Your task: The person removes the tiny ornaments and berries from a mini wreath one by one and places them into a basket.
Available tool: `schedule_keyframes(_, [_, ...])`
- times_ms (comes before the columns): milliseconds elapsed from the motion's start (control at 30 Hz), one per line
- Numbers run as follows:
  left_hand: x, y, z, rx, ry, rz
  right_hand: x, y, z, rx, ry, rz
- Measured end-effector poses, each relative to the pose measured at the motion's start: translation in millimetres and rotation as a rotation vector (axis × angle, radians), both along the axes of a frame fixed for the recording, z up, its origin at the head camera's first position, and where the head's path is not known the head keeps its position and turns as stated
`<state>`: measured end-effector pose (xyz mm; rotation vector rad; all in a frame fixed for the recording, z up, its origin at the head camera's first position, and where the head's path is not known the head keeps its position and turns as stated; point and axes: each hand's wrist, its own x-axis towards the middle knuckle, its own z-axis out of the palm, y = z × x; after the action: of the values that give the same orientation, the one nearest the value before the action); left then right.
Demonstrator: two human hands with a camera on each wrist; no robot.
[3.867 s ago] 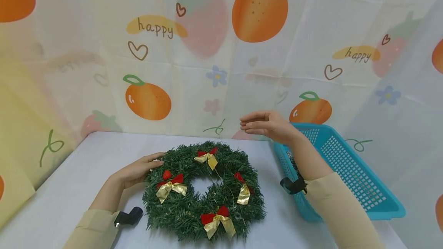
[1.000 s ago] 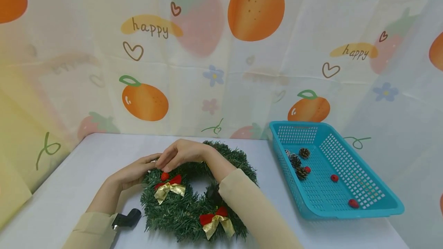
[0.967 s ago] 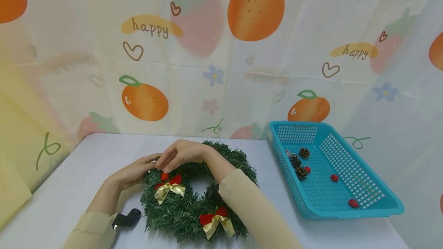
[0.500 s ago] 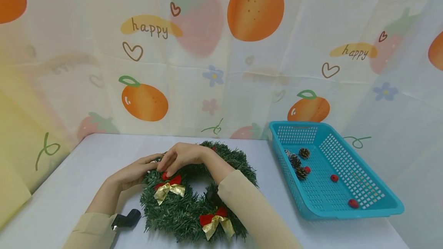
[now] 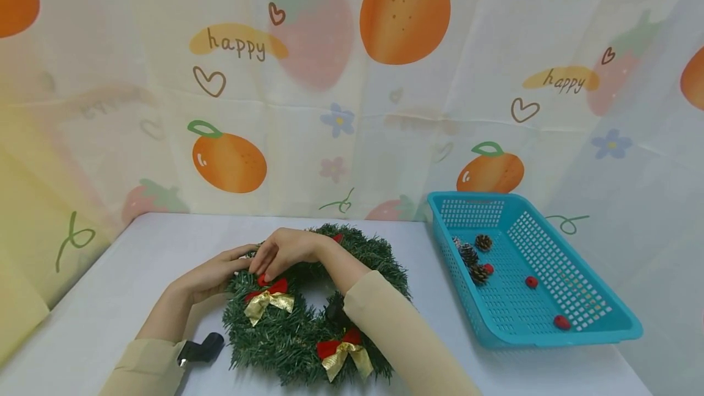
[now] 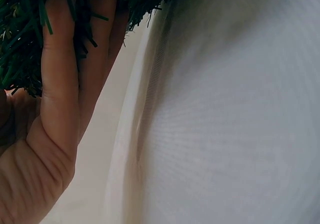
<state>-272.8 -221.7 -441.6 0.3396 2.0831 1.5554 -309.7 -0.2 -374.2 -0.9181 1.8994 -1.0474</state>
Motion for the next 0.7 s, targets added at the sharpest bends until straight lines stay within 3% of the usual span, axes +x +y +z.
schedule_keyframes(533, [0.8, -2.2, -0.8, 0.004, 0.029, -0.021, 0.5, 3.5, 7.7, -0.020, -0.026, 0.007])
schedule_keyframes(700, [0.9, -0.9, 0.1, 0.013, -0.003, -0.010, -0.9, 7.5, 12.1, -0.036, -0.014, 0.004])
